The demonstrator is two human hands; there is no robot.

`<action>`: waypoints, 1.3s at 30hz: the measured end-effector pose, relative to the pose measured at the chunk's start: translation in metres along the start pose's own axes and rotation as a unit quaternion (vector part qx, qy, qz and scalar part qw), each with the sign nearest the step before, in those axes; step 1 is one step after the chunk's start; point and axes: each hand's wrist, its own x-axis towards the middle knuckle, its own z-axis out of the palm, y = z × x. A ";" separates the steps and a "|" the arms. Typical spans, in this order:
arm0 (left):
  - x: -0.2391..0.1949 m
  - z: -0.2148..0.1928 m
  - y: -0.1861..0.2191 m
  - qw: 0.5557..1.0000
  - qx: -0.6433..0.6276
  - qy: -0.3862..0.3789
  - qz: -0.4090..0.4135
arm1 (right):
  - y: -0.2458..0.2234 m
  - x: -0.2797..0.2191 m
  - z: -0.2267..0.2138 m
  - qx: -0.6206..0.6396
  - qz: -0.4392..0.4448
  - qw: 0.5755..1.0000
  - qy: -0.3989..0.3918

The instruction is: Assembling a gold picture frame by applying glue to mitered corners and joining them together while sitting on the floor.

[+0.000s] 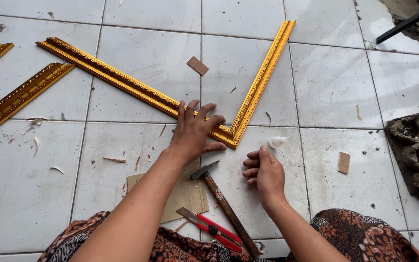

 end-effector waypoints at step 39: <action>-0.141 -0.054 0.078 0.568 -0.726 0.136 -0.363 | -0.007 -0.059 -0.019 0.146 0.090 0.929 -0.329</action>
